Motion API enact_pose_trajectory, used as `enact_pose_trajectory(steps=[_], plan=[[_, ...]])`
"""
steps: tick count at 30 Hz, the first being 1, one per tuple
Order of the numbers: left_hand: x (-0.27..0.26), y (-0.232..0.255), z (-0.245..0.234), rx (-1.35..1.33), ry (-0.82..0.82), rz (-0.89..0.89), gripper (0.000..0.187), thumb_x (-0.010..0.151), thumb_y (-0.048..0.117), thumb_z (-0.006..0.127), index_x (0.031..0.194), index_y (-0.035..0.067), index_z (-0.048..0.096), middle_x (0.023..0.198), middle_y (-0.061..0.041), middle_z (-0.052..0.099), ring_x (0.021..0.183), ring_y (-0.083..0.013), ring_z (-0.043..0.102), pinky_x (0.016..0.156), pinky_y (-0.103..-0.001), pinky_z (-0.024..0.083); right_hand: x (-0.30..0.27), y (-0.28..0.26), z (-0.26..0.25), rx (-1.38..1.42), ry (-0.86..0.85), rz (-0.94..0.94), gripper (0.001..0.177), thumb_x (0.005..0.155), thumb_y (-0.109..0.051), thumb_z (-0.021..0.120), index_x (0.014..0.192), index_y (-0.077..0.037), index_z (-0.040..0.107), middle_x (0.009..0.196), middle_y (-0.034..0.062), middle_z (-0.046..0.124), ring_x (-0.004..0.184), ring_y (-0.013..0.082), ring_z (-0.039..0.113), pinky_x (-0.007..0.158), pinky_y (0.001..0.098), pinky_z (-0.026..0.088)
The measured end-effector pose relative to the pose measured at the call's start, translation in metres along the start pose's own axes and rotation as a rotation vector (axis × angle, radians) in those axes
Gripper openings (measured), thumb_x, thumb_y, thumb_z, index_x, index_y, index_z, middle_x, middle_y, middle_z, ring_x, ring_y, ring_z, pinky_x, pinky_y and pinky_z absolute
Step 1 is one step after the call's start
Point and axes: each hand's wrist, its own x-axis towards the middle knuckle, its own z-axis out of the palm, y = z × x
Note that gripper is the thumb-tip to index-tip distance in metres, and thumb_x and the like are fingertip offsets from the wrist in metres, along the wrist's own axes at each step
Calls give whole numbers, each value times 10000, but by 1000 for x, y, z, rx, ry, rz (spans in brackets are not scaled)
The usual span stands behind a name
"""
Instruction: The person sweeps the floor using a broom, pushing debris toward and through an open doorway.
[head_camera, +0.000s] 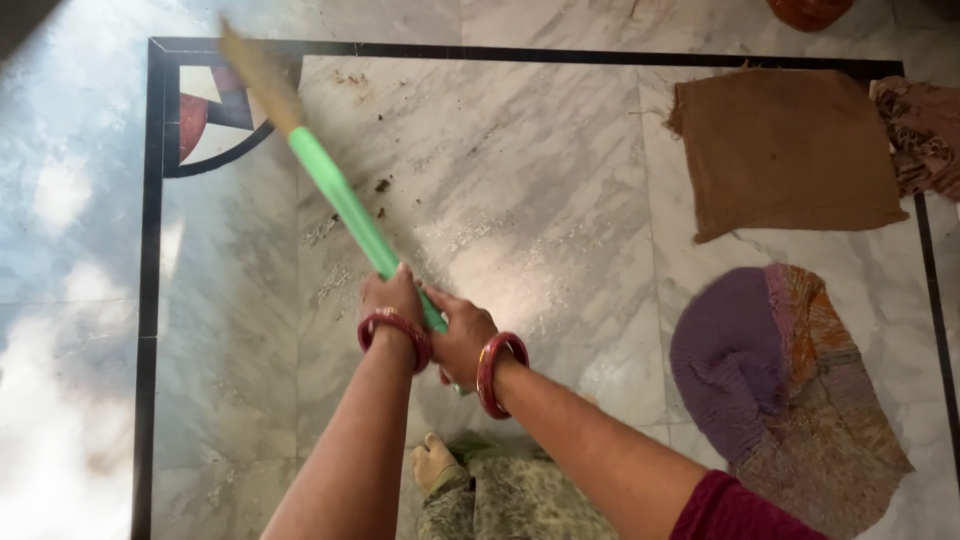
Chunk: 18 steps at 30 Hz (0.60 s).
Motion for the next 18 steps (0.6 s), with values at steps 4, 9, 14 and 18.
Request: enact_pose_trajectory(steps=[4, 9, 14, 18], plan=[[-38, -11, 7, -143, 133, -60, 321, 965, 244, 612, 1110, -37, 664, 935, -159, 759, 830, -290, 735, 748, -422, 579, -1, 18, -24, -134, -151, -4, 725, 862, -191, 672, 1546, -332, 476, 802, 146, 713, 512, 180, 594, 470, 360, 523], [-83, -33, 37, -288, 300, -263, 383, 982, 290, 595, 1196, -28, 603, 1081, -199, 708, 911, -340, 722, 787, -452, 586, -5, 36, -70, -508, -292, -95, 654, 872, -324, 720, 1493, -306, 515, 1143, 109, 756, 790, 192, 730, 666, 360, 603], [-126, -54, 84, -291, 365, -427, 469, 1027, 343, 540, 1195, -85, 632, 1165, -246, 703, 967, -370, 715, 820, -477, 578, -12, 48, -121, -834, -442, -134, 668, 854, -378, 737, 1481, -331, 512, 1350, 84, 656, 1125, 227, 671, 942, 371, 549], [-137, -64, 129, -290, 298, -504, 472, 1026, 353, 518, 1195, -77, 619, 1134, -225, 702, 953, -377, 724, 802, -492, 596, -13, 68, -163, -945, -449, -122, 646, 871, -363, 691, 1485, -330, 494, 1363, 76, 649, 1212, 281, 635, 1027, 400, 503]])
